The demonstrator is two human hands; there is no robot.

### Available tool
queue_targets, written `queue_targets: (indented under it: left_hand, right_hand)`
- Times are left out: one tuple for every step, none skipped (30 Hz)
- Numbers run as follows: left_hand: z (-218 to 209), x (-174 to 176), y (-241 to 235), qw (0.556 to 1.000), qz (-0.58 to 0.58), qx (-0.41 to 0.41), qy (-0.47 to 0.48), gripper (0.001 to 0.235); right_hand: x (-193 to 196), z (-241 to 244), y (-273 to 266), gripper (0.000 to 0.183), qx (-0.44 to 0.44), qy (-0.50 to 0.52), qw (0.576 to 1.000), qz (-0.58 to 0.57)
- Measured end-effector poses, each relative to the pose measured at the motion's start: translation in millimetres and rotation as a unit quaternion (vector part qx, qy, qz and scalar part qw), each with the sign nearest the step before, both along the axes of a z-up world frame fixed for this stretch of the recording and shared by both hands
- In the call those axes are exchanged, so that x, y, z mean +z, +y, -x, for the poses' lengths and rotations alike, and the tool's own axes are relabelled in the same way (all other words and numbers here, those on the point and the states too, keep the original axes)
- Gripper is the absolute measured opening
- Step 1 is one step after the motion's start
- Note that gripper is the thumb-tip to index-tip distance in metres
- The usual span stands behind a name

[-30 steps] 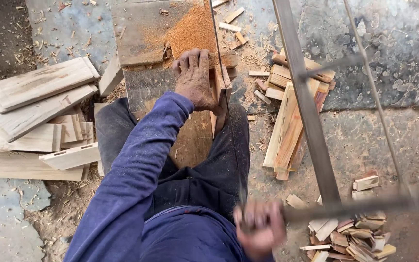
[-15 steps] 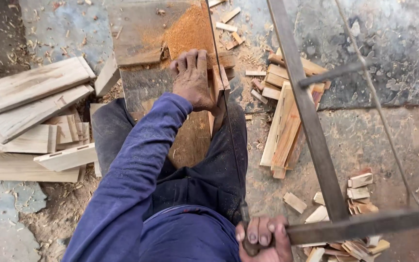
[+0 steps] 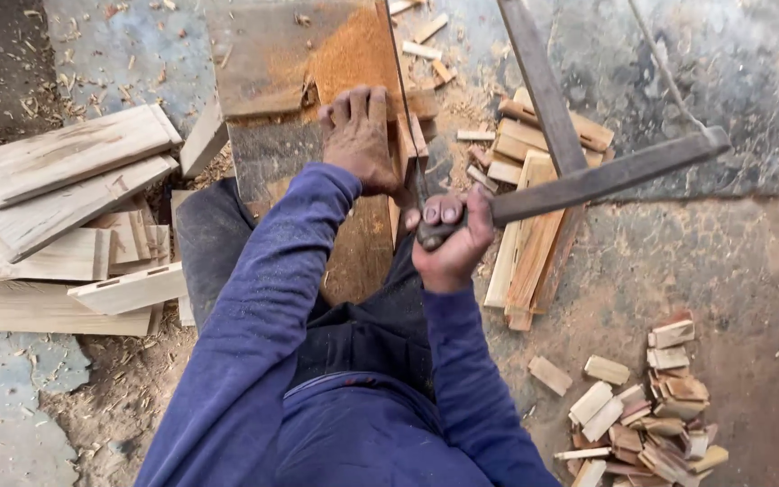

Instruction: The person sits on the ground and uses a bow saw to cut a wooden plank placed on a wooden block. They hold the wood steady with their left hand and saw with their right hand, producing sawdust. The person repeats this process on multiple pieces of wood throughout the clip.

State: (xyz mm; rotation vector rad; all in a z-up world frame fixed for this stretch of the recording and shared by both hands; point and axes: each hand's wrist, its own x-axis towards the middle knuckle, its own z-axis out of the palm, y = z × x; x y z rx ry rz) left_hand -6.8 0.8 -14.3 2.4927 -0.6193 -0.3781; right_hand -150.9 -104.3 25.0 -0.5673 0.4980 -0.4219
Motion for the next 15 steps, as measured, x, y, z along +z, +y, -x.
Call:
queue_targets:
  left_hand:
    - [6, 0, 2, 1.0, 0.0, -0.004, 0.002, 0.14]
    - [2, 3, 1, 1.0, -0.011, -0.005, 0.027, 0.145]
    - [-3, 5, 0, 0.998, -0.021, -0.007, 0.051, 0.15]
    - [-3, 3, 1, 0.998, -0.023, -0.008, 0.058, 0.15]
    - [-3, 0, 3, 0.999, -0.011, -0.008, 0.03, 0.15]
    - [-3, -4, 2, 1.0, 0.003, -0.012, -0.001, 0.15]
    - [2, -3, 4, 1.0, 0.003, -0.016, 0.005, 0.15]
    - [1, 2, 3, 1.0, 0.006, -0.014, 0.016, 0.151]
    - [1, 7, 2, 0.999, 0.01, -0.012, 0.028, 0.151]
    - [1, -2, 1, 0.999, 0.01, -0.013, 0.03, 0.151]
    - [2, -10, 2, 1.0, 0.012, -0.019, 0.01, 0.152]
    - [1, -16, 2, 1.0, 0.016, -0.022, -0.013, 0.153]
    - [1, -16, 5, 1.0, 0.016, -0.019, -0.014, 0.153]
    - [1, -15, 5, 0.999, 0.026, -0.022, -0.019, 0.154]
    - [1, -14, 5, 0.999, 0.035, -0.025, -0.024, 0.154]
  right_hand:
    - [14, 35, 7, 0.04, -0.004, 0.002, 1.0, 0.0]
    - [29, 59, 10, 0.038, 0.006, -0.009, 1.0, 0.01]
    - [42, 83, 13, 0.036, 0.015, -0.021, 0.999, 0.02]
    - [63, 118, 18, 0.036, 0.014, -0.014, 1.0, 0.017]
    - [82, 152, 23, 0.034, 0.004, 0.001, 1.0, 0.013]
    - [101, 185, 28, 0.032, -0.008, 0.014, 1.0, 0.01]
    - [106, 201, 30, 0.032, -0.012, 0.019, 1.0, 0.01]
    - [111, 212, 30, 0.027, -0.024, 0.026, 0.999, 0.026]
    - [117, 223, 31, 0.021, -0.036, 0.034, 0.998, 0.042]
    - [108, 202, 29, 0.021, -0.037, 0.035, 0.998, 0.042]
    - [99, 182, 29, 0.027, -0.008, -0.025, 0.999, 0.029]
    - [91, 161, 26, 0.033, 0.025, -0.088, 0.996, 0.016]
    - [57, 119, 17, 0.033, 0.028, -0.089, 0.996, 0.016]
    - [27, 78, 8, 0.041, 0.049, -0.088, 0.995, 0.014]
    - [1, 36, -1, 0.049, 0.071, -0.087, 0.994, 0.012]
